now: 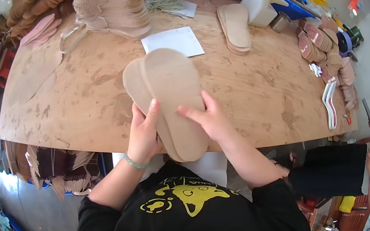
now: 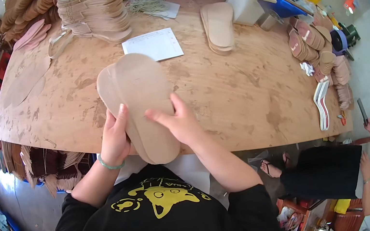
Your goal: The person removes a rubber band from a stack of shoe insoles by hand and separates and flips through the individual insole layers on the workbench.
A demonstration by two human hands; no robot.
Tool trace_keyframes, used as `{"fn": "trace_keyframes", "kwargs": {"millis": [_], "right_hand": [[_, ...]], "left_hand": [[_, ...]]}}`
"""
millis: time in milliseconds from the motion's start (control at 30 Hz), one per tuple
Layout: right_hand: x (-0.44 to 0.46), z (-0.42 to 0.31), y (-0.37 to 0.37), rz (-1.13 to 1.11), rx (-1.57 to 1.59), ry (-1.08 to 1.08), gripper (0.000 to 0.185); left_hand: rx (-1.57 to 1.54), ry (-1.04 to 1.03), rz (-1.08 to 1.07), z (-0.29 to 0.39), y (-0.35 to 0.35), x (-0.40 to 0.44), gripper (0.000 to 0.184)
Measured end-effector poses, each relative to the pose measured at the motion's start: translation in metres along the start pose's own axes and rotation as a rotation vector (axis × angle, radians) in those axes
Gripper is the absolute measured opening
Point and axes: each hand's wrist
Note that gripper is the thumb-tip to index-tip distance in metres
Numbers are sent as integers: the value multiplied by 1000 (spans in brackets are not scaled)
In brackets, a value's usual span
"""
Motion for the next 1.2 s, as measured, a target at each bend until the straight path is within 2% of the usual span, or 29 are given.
{"fn": "trace_keyframes", "kwargs": {"millis": [33,133,233,333,400,500,600,633,733,767,833,867,967,1067,1133,1200], "right_hand": [[-7,2,3,75,150,-32,50],[-21,15,20,228,89,58,39],[-42,15,31,353,61,73,35],[-59,22,41,369,169,116,35],[-70,30,45,350,160,87,37],[-81,36,38,332,74,103,43],[-86,44,26,289,-22,162,46],[-86,45,22,271,-50,186,47],[-88,37,5,228,-88,262,47],[-86,38,0,198,-54,268,47],[-84,39,-10,137,11,271,48],[-83,38,-16,116,6,246,47],[-80,30,-28,50,30,188,45],[-83,21,-31,-7,59,194,39],[-87,6,-35,-36,-24,228,36],[-86,11,-33,-71,29,175,43]], "left_hand": [[32,39,-36,-3,-1,-1,50],[131,73,-67,-12,0,-5,52],[213,151,-29,-6,7,-2,52],[346,177,-36,25,32,17,51],[512,220,21,59,29,24,47],[918,69,-142,98,61,52,48],[1250,31,-140,133,85,67,54],[1372,-7,-158,139,89,68,62],[1940,-750,-173,121,87,43,68],[1567,-439,-293,118,59,21,68],[841,-65,-580,91,25,-8,63],[498,13,-753,73,22,-14,60],[556,7,-601,53,-2,-37,51],[334,100,-414,47,2,-26,46],[258,42,-327,41,7,-19,40],[293,24,-282,38,12,-18,33]]}}
Point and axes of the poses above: each hand's wrist, its own x-axis towards the middle knuckle, its own y-axis out of the back of the hand, z = x × y, and after that the axes turned 14 degrees about -x, right-handed
